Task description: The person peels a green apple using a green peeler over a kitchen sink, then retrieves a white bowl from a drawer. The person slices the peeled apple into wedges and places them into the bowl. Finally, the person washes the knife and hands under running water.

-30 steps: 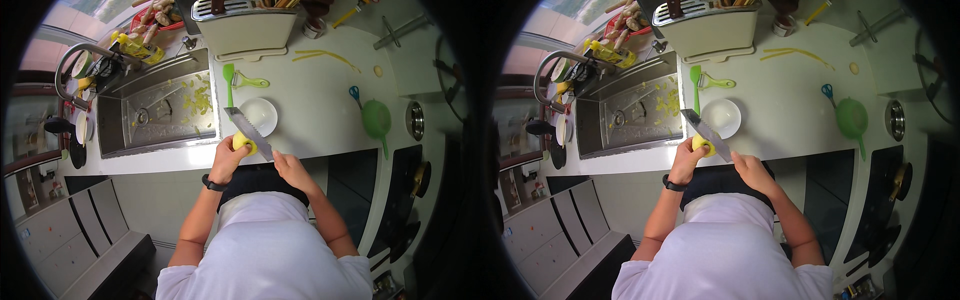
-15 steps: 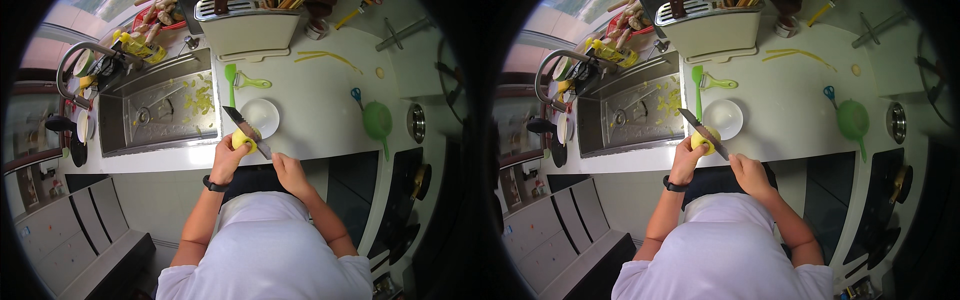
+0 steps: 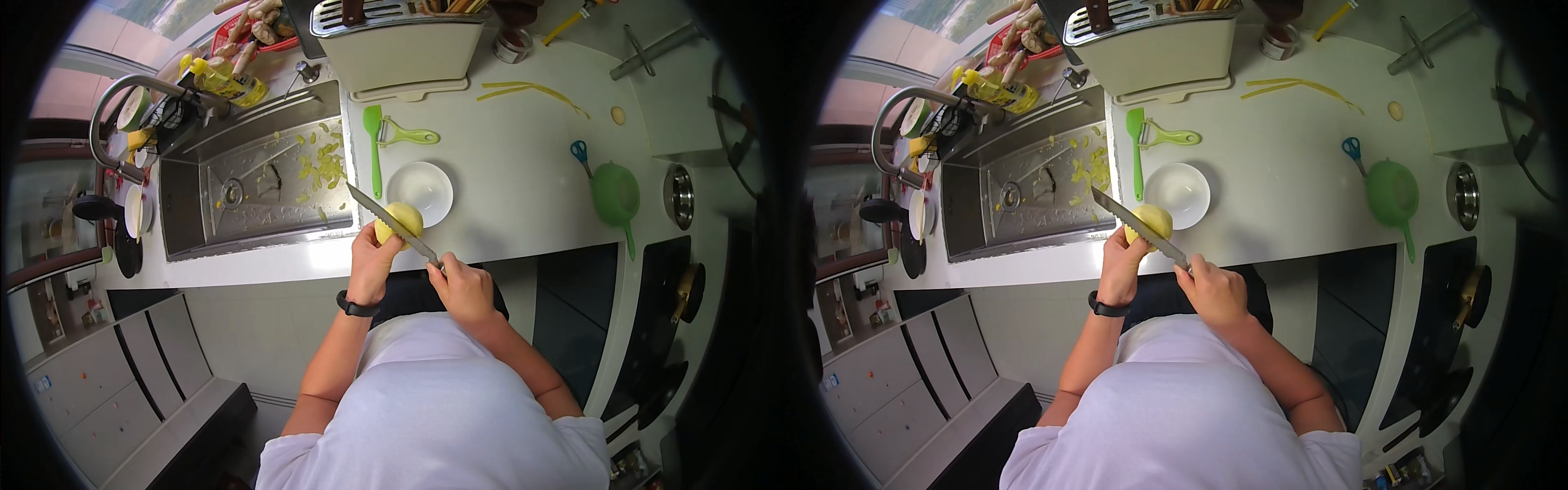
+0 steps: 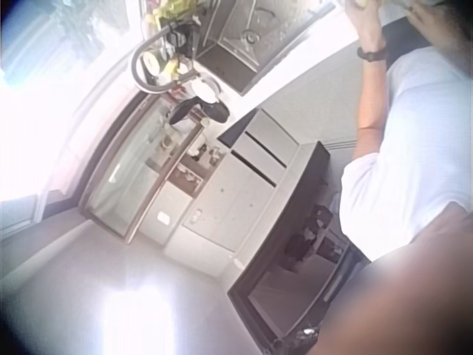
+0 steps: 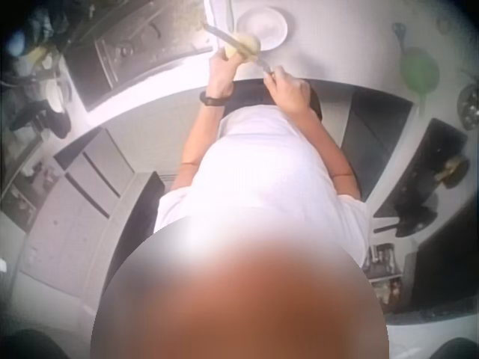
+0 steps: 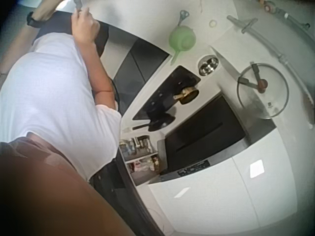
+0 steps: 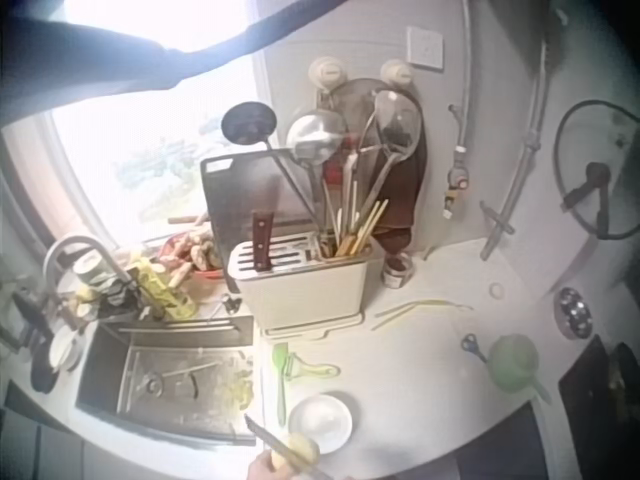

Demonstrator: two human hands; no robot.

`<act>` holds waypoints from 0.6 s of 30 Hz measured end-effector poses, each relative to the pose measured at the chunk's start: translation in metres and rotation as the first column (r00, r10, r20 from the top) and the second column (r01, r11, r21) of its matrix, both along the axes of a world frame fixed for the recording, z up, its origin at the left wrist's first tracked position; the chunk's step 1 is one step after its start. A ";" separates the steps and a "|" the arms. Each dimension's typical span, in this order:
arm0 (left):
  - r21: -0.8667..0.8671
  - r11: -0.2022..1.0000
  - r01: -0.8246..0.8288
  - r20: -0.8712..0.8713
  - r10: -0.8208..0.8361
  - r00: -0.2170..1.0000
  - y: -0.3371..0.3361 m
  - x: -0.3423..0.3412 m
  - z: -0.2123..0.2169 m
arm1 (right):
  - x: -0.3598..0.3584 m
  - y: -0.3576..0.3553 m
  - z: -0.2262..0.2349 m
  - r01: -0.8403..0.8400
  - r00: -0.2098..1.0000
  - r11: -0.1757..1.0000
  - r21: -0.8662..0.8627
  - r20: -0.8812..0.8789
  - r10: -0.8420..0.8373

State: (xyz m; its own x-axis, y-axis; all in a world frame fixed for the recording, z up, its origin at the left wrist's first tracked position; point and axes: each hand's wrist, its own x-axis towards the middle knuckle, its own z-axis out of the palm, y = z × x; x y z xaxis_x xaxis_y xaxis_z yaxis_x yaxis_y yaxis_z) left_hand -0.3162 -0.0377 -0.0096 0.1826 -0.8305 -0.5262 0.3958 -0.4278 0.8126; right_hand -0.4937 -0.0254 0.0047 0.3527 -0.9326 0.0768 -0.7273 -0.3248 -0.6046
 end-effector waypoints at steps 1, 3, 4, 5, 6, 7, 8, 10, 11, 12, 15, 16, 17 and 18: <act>0.004 1.000 -0.006 0.000 0.006 1.000 0.000 0.000 -0.001 | 0.000 -0.001 0.000 -0.001 1.000 1.000 0.006 0.004 0.001; -0.004 1.000 -0.009 -0.008 0.009 1.000 0.000 0.000 -0.004 | -0.001 -0.002 -0.002 -0.007 0.998 0.999 0.050 0.059 0.004; -0.007 1.000 -0.010 -0.012 0.010 1.000 0.000 0.000 -0.005 | -0.001 -0.003 -0.003 -0.014 0.994 0.996 0.086 0.108 0.005; -0.006 1.000 -0.013 0.002 0.013 1.000 0.000 -0.001 -0.004 | -0.001 -0.003 -0.004 -0.023 0.988 0.992 0.122 0.158 0.003; -0.007 1.000 -0.017 0.018 0.017 1.000 0.000 -0.001 -0.003 | -0.001 -0.005 -0.003 -0.032 0.978 0.985 0.169 0.208 -0.004; -0.008 1.000 -0.021 0.033 0.021 0.999 -0.001 -0.002 -0.003 | -0.002 -0.008 0.000 -0.044 0.966 0.976 0.215 0.257 -0.013; -0.010 1.000 -0.023 0.023 0.023 0.999 -0.001 -0.003 -0.003 | -0.002 -0.010 0.002 -0.058 0.952 0.964 0.259 0.305 -0.025; -0.011 1.000 -0.026 0.004 0.026 1.000 -0.001 -0.004 -0.003 | -0.001 -0.008 -0.004 -0.046 0.956 0.965 0.258 0.293 -0.032; -0.014 0.999 -0.032 -0.002 0.032 1.000 -0.001 -0.004 -0.004 | -0.001 -0.007 -0.007 -0.040 0.957 0.966 0.257 0.287 -0.037; -0.017 0.999 -0.037 -0.008 0.037 0.999 -0.001 -0.004 -0.007 | -0.001 -0.007 -0.008 -0.021 0.961 0.969 0.245 0.272 -0.048; -0.035 0.998 -0.057 0.001 0.057 0.998 -0.001 -0.006 -0.009 | 0.002 -0.006 -0.010 0.025 0.972 0.981 0.195 0.223 -0.069; -0.042 0.997 -0.064 0.009 0.064 0.998 0.000 -0.007 -0.009 | 0.002 -0.006 -0.010 0.034 0.977 0.985 0.168 0.203 -0.068; -0.041 0.996 -0.078 0.012 0.079 0.997 0.000 -0.008 -0.010 | 0.003 -0.007 -0.011 0.042 0.981 0.989 0.142 0.183 -0.068; -0.040 0.995 -0.092 0.015 0.093 0.996 0.000 -0.010 -0.010 | 0.003 -0.006 -0.012 0.046 0.984 0.990 0.136 0.167 -0.068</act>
